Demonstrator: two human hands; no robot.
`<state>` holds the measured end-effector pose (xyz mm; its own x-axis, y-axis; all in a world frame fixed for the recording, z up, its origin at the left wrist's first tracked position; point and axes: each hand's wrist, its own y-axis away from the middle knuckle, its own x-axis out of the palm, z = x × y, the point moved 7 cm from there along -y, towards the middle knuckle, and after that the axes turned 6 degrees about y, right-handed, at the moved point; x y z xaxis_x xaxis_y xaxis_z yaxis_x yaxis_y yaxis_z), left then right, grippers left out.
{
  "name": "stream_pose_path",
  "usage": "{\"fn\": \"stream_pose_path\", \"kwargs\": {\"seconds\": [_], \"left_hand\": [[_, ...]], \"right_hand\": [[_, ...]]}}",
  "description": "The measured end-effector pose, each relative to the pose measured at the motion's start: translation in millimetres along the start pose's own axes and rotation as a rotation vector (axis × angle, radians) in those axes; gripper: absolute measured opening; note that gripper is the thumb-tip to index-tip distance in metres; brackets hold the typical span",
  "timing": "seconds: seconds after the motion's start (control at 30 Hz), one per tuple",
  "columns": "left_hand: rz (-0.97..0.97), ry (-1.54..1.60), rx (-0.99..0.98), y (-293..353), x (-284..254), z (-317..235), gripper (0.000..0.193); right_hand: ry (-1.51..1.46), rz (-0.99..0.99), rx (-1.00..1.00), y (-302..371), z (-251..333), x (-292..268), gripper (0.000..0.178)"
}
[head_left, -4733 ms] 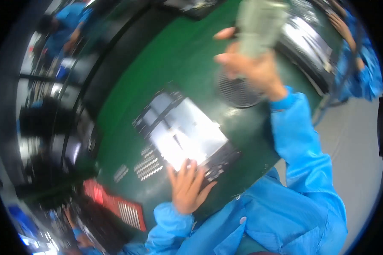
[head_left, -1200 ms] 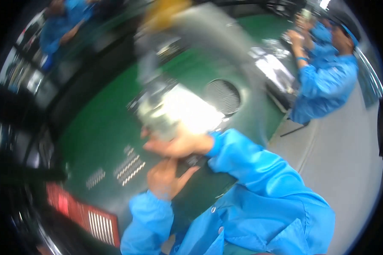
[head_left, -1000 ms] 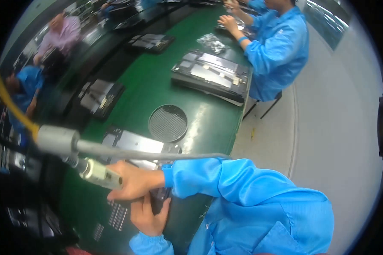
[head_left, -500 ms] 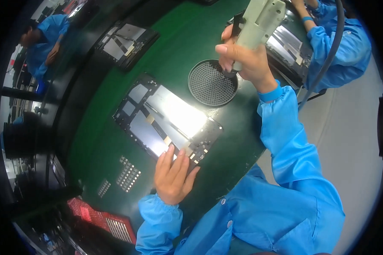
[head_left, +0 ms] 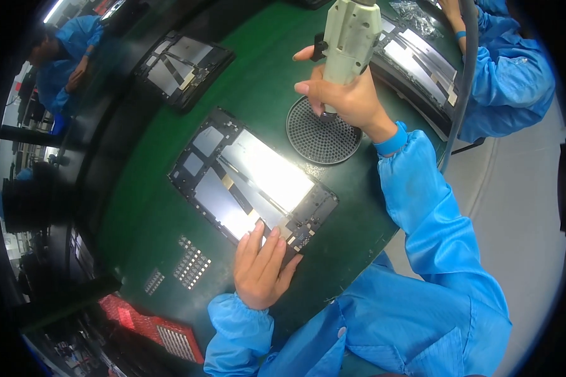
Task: The person assembles electronic tablet assemblies by picking them up from the assembly line, placing small components onto each frame by hand, fastening screws using an electric screwdriver, and passing the completed units along the table.
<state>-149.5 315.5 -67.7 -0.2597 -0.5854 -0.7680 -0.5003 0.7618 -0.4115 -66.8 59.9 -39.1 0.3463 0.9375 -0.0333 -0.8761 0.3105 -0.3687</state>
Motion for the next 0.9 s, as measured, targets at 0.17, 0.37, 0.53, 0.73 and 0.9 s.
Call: {"fn": "stream_pose_path", "kwargs": {"seconds": [0.17,0.37,0.53,0.73,0.9], "left_hand": [[-0.003,0.004,0.000,0,0,0,0.044],[0.017,0.031,0.047,3,4,-4,0.038],[-0.061,0.068,0.136,6,0,-12,0.029],[-0.099,0.091,0.134,0,5,-4,0.022],[-0.158,0.077,0.153,-15,8,-6,0.020]], "right_hand": [[0.028,-0.020,0.046,1,-1,0,0.033],[0.026,-0.004,0.046,-1,0,0,0.033],[0.005,-0.017,0.042,0,-1,-2,0.036],[-0.058,-0.072,-0.059,6,16,4,0.034],[-0.294,0.040,-0.065,31,50,59,0.038]]}}
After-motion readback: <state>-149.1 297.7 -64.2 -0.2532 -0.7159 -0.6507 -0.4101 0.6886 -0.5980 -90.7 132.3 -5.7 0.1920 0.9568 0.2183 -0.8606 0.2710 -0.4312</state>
